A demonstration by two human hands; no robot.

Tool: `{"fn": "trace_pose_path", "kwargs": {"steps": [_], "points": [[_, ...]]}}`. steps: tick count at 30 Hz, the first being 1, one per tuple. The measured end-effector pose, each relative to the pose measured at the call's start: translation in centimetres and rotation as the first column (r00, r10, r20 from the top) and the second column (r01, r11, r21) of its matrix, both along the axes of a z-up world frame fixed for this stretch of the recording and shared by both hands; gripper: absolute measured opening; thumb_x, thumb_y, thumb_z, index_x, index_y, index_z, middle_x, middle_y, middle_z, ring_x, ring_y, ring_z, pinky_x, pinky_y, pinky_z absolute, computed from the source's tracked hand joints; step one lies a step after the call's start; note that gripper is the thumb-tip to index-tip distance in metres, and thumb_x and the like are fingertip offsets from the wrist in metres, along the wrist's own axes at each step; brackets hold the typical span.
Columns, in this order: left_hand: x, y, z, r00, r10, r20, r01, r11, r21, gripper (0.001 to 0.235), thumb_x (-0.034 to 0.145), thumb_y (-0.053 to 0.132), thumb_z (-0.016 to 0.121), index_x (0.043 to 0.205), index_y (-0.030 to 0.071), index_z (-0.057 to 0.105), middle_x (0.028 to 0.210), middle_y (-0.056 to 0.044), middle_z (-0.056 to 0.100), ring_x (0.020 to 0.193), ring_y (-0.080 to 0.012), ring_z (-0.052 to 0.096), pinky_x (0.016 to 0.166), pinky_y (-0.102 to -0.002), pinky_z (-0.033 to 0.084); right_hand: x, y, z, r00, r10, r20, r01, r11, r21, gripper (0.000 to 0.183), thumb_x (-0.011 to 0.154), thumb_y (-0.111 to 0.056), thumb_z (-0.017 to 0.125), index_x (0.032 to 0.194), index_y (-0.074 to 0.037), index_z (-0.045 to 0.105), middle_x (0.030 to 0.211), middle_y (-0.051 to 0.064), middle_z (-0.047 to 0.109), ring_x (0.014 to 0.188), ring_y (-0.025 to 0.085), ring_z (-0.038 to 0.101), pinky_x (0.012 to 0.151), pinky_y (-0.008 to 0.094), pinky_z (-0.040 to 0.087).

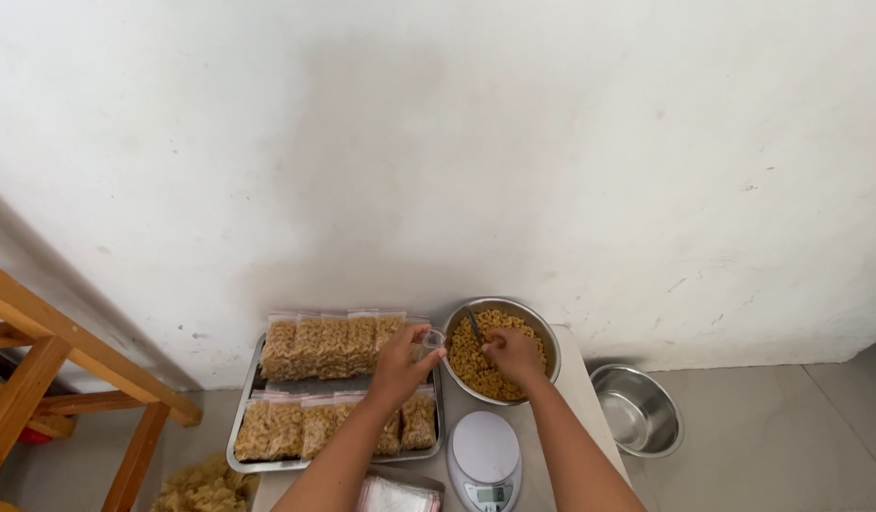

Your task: Filling small plastic bags with snacks using a spoon, weighing them on a digital scale, and sealing them.

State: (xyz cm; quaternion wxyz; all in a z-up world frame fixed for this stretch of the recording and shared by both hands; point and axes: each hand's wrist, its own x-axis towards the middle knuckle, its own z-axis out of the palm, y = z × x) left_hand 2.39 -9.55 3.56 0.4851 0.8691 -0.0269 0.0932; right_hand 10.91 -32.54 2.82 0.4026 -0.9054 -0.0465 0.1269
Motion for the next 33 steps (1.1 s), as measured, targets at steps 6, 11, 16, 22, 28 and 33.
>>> {"fn": "trace_pose_path", "kwargs": {"steps": [6, 11, 16, 22, 28, 33], "points": [[0.4, -0.1, -0.2, 0.998, -0.037, -0.053, 0.037, 0.999, 0.015, 0.055, 0.101, 0.039, 0.072, 0.141, 0.004, 0.057, 0.125, -0.017, 0.064, 0.129, -0.034, 0.062, 0.109, -0.052, 0.052, 2.3, 1.2, -3.2, 0.997, 0.06, 0.05, -0.06, 0.998, 0.001, 0.037, 0.099, -0.018, 0.068, 0.132, -0.001, 0.068, 0.106, 0.015, 0.07, 0.11, 0.036, 0.069, 0.091, 0.051, 0.058], [1.5, -0.2, -3.0, 0.999, -0.016, 0.044, 0.011, 0.994, 0.107, 0.055, 0.086, 0.031, 0.08, 0.136, 0.015, 0.064, 0.129, -0.003, 0.072, 0.116, -0.0205, 0.068, 0.099, -0.037, 0.053, 3.7, 1.8, -5.0, 0.975, -0.018, 0.223, 0.056, 0.984, -0.169, 0.016, 0.098, -0.019, 0.057, 0.102, -0.007, 0.066, 0.095, 0.012, 0.073, 0.085, 0.027, 0.07, 0.081, 0.042, 0.056], [-0.1, -0.1, 0.9, 0.995, -0.099, -0.024, 0.102, 0.986, 0.129, 0.055, 0.101, 0.036, 0.072, 0.141, 0.001, 0.056, 0.126, -0.021, 0.065, 0.126, -0.0374, 0.063, 0.107, -0.056, 0.053, 2.7, 0.1, 0.4, 0.987, -0.138, 0.08, 0.147, 0.981, -0.125, 0.033, 0.107, -0.015, 0.039, 0.135, -0.001, 0.046, 0.114, 0.029, 0.068, 0.109, 0.045, 0.071, 0.086, 0.053, 0.058], [-0.3, -0.3, 1.0, 0.993, -0.114, -0.024, 0.115, 0.988, 0.1, 0.056, 0.1, 0.033, 0.072, 0.142, -0.001, 0.056, 0.126, -0.023, 0.066, 0.126, -0.0398, 0.064, 0.106, -0.058, 0.054, 2.2, -1.8, 0.7, 0.903, -0.319, 0.289, 0.284, 0.946, 0.157, 0.024, 0.109, -0.012, 0.038, 0.126, 0.004, 0.041, 0.094, 0.027, 0.069, 0.09, 0.044, 0.073, 0.07, 0.054, 0.055], [-0.5, -0.5, 1.1, 0.994, -0.108, -0.007, 0.108, 0.988, 0.108, 0.055, 0.1, 0.031, 0.072, 0.142, -0.001, 0.056, 0.125, -0.023, 0.066, 0.125, -0.0404, 0.064, 0.106, -0.059, 0.054, 3.3, -0.9, -3.4, 0.959, -0.229, 0.168, 0.205, 0.967, 0.151, 0.025, 0.107, -0.01, 0.042, 0.127, 0.006, 0.041, 0.095, 0.019, 0.074, 0.09, 0.033, 0.077, 0.073, 0.046, 0.062], [-0.5, -0.5, 1.0, 0.994, -0.108, -0.019, 0.11, 0.987, 0.121, 0.057, 0.099, 0.033, 0.074, 0.141, -0.001, 0.057, 0.125, -0.022, 0.067, 0.124, -0.0381, 0.065, 0.107, -0.056, 0.054, 2.7, 0.0, -4.1, 0.936, -0.239, -0.259, 0.342, 0.793, 0.504, 0.067, 0.106, -0.001, 0.037, 0.155, 0.012, -0.006, 0.128, 0.041, 0.055, 0.108, 0.044, 0.07, 0.088, 0.051, 0.067]]}}
